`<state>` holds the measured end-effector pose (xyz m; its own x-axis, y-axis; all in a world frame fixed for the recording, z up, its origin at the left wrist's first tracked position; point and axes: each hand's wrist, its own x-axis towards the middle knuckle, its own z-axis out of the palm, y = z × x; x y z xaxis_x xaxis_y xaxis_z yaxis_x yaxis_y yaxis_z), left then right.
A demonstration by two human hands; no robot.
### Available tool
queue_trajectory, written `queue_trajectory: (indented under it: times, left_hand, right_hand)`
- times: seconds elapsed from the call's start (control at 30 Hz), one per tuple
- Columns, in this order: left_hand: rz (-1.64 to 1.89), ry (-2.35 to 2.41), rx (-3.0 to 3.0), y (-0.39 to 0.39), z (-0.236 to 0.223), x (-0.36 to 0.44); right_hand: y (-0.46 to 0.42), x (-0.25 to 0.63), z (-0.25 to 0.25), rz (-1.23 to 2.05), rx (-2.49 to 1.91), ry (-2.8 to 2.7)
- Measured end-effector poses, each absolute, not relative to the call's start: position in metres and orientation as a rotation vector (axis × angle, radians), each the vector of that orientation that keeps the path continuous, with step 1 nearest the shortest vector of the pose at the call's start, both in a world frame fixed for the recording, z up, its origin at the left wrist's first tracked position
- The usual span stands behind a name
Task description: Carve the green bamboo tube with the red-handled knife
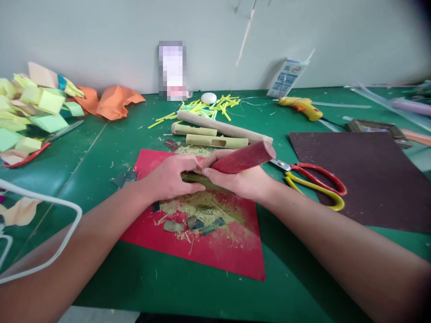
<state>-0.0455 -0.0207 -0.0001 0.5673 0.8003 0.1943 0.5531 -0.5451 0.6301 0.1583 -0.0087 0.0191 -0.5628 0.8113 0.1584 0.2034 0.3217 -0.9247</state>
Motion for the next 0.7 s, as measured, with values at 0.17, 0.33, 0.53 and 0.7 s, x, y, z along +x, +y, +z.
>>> queue_trajectory:
  times: [0.17,0.33,0.53,0.7]
  left_hand:
    - [0.662,1.063,2.299,-0.0202,-0.0009,-0.0456]
    - [0.670,1.044,2.298,-0.0202,-0.0005,-0.0456]
    - [0.659,1.075,2.300,-0.0212,-0.0001,-0.0454]
    - [0.648,1.095,2.283,-0.0212,-0.0004,-0.0454]
  right_hand:
    - [-0.0066,0.1605,0.0165,1.222,-0.852,-1.968]
    - [-0.0053,0.1618,0.0171,1.248,-0.837,-1.953]
    - [-0.0072,0.1613,0.0169,1.290,-0.841,-1.932]
    - [-0.0083,0.1598,0.0165,1.320,-0.840,-1.910]
